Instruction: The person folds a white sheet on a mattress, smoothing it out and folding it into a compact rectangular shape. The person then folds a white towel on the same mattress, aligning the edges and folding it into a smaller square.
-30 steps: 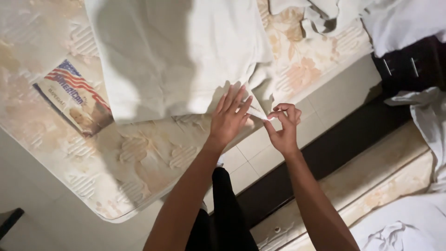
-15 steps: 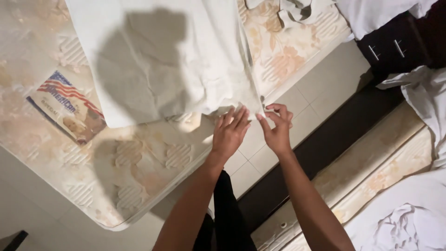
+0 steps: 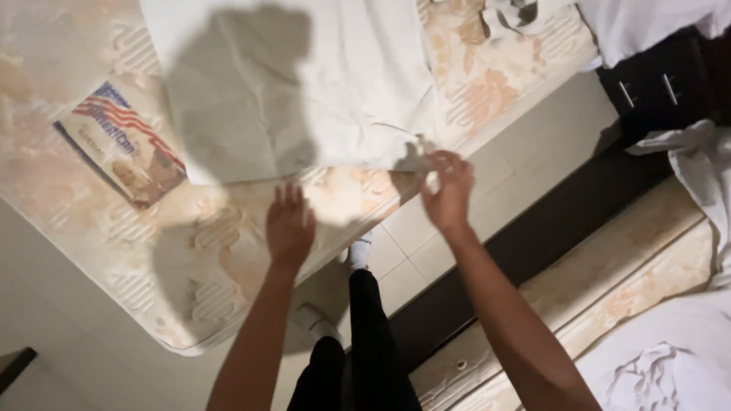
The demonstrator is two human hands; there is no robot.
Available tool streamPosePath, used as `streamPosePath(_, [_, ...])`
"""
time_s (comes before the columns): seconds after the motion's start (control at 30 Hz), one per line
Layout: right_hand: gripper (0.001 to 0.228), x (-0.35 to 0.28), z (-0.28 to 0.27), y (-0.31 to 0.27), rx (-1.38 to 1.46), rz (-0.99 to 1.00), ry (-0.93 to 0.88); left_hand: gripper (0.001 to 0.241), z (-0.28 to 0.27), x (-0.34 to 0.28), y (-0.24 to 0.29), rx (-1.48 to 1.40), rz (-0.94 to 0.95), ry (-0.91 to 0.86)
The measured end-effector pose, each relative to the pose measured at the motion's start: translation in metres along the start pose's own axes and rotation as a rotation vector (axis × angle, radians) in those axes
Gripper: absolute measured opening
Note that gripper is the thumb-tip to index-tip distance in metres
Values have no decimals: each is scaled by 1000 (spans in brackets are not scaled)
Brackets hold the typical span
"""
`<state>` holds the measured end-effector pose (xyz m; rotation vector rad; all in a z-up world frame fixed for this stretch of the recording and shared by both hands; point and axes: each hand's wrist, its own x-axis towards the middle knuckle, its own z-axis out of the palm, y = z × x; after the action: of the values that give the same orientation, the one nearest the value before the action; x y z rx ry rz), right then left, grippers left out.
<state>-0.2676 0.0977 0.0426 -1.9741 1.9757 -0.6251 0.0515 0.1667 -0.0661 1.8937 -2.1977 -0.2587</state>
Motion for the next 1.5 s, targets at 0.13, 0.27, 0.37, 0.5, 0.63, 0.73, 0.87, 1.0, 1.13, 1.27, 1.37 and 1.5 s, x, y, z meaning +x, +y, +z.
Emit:
streamPosePath(0.13, [40, -4, 43, -37, -12, -133, -142, 61, -12, -16, -50, 52, -147, -54])
streamPosePath(0.27, [56, 9, 77, -88, 16, -347, -335, 63, -34, -11, -81, 46, -174, -95])
streamPosePath(0.37, [59, 27, 104, -115, -13, -500, -346, 66, -40, 9, -98, 118, -115, -90])
streamPosePath(0.5, [56, 46, 139, -126, -57, -691, -189, 58, -25, 24, -120, 246, -100, 43])
streamPosePath(0.63, [53, 70, 171, -117, -179, -758, -235, 33, -19, 44, -133, 106, -201, 155])
streamPosePath(0.73, [25, 89, 179, -109, -23, -747, -168, 10, -29, 69, -135, 85, -199, 234])
streamPosePath(0.87, [31, 134, 170, -116, 78, -632, -225, 15, -49, 115, -139, 13, -198, 317])
streamPosePath(1.0, [30, 183, 163, -120, 44, -615, -212, 34, -56, 169, -149, 7, -195, 370])
streamPosePath(1.13, [32, 204, 167, -120, -31, -533, -212, 42, -59, 198, -148, 48, -313, 386])
streamPosePath(1.27, [42, 192, 165, -126, -39, -502, -155, 56, -56, 189, -146, -86, -450, 393])
streamPosePath(1.37, [47, 174, 154, -140, -24, -530, -161, 64, -48, 167, -143, -128, -514, 447])
streamPosePath(1.5, [67, 152, 154, -140, 19, -587, -235, 61, -33, 137, -149, -206, -604, 504])
